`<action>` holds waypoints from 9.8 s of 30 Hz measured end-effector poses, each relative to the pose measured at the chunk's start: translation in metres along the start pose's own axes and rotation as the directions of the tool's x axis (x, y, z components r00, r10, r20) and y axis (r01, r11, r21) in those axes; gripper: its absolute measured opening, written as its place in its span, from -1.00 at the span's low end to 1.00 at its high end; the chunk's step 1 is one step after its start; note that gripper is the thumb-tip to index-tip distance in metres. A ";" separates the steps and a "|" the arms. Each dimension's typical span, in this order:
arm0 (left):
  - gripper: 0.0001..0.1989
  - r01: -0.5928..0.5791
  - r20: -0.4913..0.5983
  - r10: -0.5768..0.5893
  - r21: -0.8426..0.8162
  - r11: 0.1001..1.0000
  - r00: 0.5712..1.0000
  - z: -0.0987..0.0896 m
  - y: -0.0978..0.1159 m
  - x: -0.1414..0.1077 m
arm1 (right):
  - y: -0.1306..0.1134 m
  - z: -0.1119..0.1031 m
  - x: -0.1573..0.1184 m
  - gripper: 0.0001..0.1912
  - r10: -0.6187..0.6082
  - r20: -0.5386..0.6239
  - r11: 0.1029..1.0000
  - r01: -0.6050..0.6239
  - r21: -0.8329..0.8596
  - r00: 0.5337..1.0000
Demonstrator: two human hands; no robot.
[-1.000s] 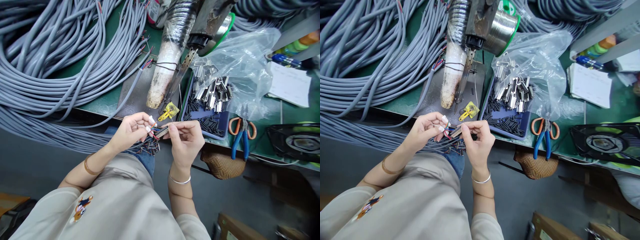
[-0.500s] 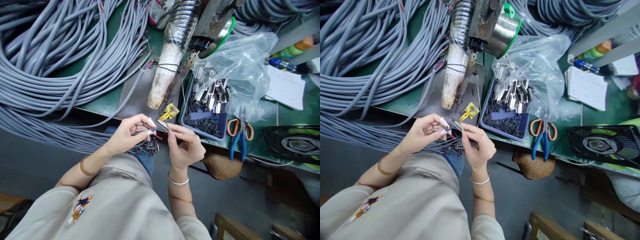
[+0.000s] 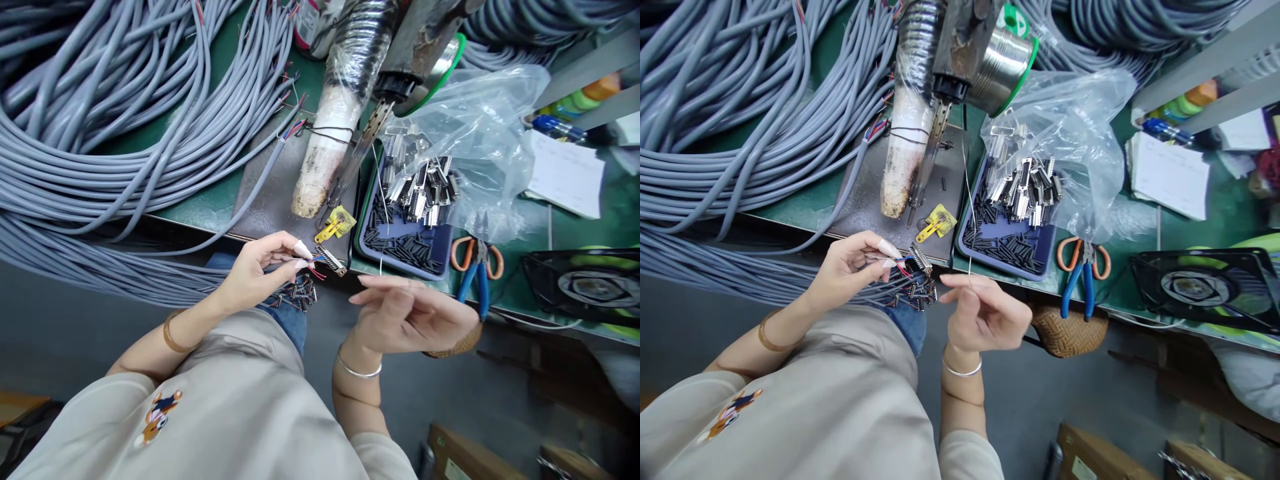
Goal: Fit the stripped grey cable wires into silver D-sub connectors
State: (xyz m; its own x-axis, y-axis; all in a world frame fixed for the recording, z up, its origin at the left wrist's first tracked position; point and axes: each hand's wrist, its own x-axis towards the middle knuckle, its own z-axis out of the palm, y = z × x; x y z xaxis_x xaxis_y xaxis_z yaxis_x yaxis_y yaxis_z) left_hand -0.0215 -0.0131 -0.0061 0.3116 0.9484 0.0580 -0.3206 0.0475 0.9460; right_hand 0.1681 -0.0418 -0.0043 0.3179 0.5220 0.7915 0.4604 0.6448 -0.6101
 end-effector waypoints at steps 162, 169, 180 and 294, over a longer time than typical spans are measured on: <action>-0.91 -0.033 -0.232 0.127 0.373 0.927 0.964 0.013 0.000 0.019 | 0.005 0.024 0.006 -0.80 -0.001 0.405 0.934 0.146 -0.327 0.914; -0.82 0.149 -0.033 -0.149 -0.014 0.989 0.988 0.001 0.007 0.019 | 0.006 0.017 0.002 -0.88 0.213 0.234 0.955 -0.151 -0.256 0.949; -0.86 0.166 -0.029 -0.172 -0.141 0.976 0.985 -0.005 -0.002 0.014 | -0.005 0.008 0.002 -0.80 -0.064 0.218 0.962 0.118 -0.247 0.974; -0.92 -0.261 0.192 0.206 0.333 0.906 0.960 -0.006 0.014 0.001 | 0.006 0.021 0.003 -0.73 0.549 0.532 0.746 -0.665 0.037 0.645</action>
State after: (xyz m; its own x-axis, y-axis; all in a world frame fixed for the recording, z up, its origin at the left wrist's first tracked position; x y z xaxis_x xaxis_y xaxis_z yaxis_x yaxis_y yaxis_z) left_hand -0.0308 -0.0097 0.0051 0.4045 0.8599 0.3113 -0.0739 -0.3086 0.9483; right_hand 0.1551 -0.0246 -0.0061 0.0170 0.9875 0.1567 0.1008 0.1542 -0.9829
